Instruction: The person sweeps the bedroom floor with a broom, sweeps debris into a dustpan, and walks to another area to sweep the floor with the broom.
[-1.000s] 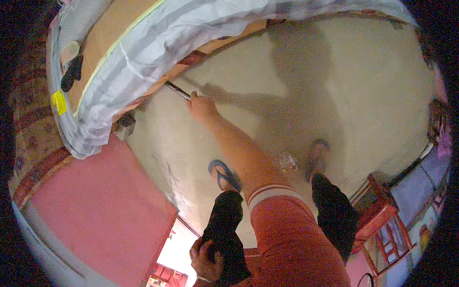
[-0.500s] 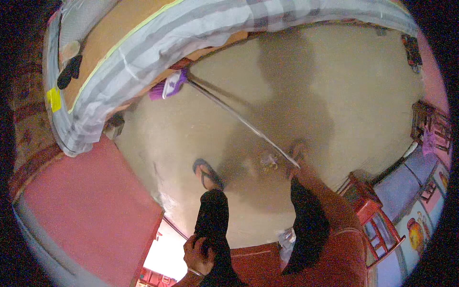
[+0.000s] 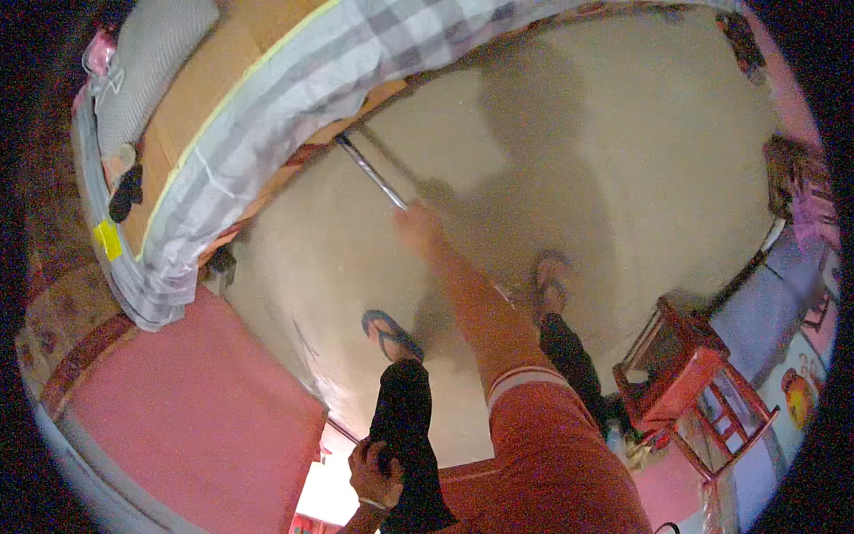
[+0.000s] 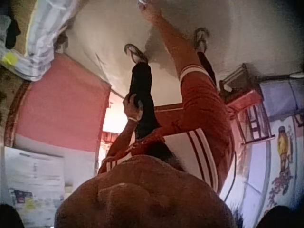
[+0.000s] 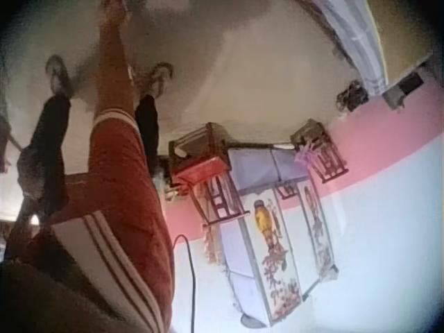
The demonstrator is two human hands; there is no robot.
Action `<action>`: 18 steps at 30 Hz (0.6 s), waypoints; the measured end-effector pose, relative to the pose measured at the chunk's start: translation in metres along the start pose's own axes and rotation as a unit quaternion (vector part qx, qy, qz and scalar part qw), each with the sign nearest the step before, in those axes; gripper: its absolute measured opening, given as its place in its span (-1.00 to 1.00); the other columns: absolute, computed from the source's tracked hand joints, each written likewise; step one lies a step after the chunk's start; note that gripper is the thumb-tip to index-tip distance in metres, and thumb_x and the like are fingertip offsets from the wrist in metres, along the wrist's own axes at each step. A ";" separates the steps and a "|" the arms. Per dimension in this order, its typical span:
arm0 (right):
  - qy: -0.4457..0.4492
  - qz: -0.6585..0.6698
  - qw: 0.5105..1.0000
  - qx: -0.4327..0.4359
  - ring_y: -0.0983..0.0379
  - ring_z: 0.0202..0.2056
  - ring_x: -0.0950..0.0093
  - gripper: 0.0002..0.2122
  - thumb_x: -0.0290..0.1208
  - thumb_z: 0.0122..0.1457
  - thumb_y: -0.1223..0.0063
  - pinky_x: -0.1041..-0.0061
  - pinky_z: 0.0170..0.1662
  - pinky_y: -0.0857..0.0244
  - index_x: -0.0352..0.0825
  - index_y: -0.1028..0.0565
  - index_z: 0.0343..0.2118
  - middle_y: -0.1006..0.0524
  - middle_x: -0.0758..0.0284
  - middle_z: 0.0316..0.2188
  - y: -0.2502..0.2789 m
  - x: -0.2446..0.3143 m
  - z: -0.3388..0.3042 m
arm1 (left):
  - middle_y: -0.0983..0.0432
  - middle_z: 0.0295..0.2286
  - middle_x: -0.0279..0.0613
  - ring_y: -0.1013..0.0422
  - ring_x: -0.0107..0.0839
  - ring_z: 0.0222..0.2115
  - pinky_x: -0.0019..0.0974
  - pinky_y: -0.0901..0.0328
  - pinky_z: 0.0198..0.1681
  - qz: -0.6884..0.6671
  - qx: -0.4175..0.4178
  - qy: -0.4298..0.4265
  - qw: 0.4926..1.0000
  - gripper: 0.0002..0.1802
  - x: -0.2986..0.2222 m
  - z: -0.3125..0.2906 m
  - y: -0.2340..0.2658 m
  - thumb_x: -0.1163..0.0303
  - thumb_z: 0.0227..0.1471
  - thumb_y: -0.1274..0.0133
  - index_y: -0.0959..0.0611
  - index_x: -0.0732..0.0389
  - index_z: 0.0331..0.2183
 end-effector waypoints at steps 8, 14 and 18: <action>-0.042 -0.134 0.990 0.010 -0.37 -0.46 0.08 -0.72 -0.26 0.01 0.20 0.16 -0.37 -0.19 -0.42 -0.30 -0.35 -0.42 0.06 -0.56 0.211 -0.121 -0.164 | -0.22 -0.20 0.08 -0.15 0.02 -0.16 -0.07 -0.16 -0.15 0.061 0.060 -0.058 0.995 -0.55 -0.005 -0.019 -0.006 0.25 -0.31 0.04 -0.40 0.16 -0.26; -0.285 -0.122 0.939 0.152 -0.35 -0.44 0.07 -0.66 -0.18 0.04 0.21 0.18 -0.36 -0.19 -0.46 -0.30 -0.43 -0.40 0.00 -0.55 0.321 -0.190 -0.381 | -0.18 -0.17 0.03 -0.14 -0.01 -0.16 -0.10 -0.14 -0.12 0.070 0.086 -0.096 0.989 -0.55 -0.002 -0.019 -0.005 0.25 -0.28 0.02 -0.40 0.17 -0.23; -0.301 -0.174 0.926 0.149 -0.34 -0.53 0.06 -0.66 -0.14 0.04 0.21 0.18 -0.47 -0.18 -0.42 -0.29 -0.46 -0.38 0.03 -0.67 0.387 -0.151 -0.515 | -0.14 -0.14 0.07 -0.11 0.02 -0.11 -0.11 -0.11 -0.08 0.044 0.105 -0.076 0.991 -0.50 0.002 -0.030 0.001 0.20 -0.22 0.02 -0.36 0.18 -0.17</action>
Point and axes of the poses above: each hand's wrist, its own z-axis towards the middle knuckle, its own y-axis out of the back of the hand, x = y × z, the point moved 3 cm from there along z, towards the middle knuckle
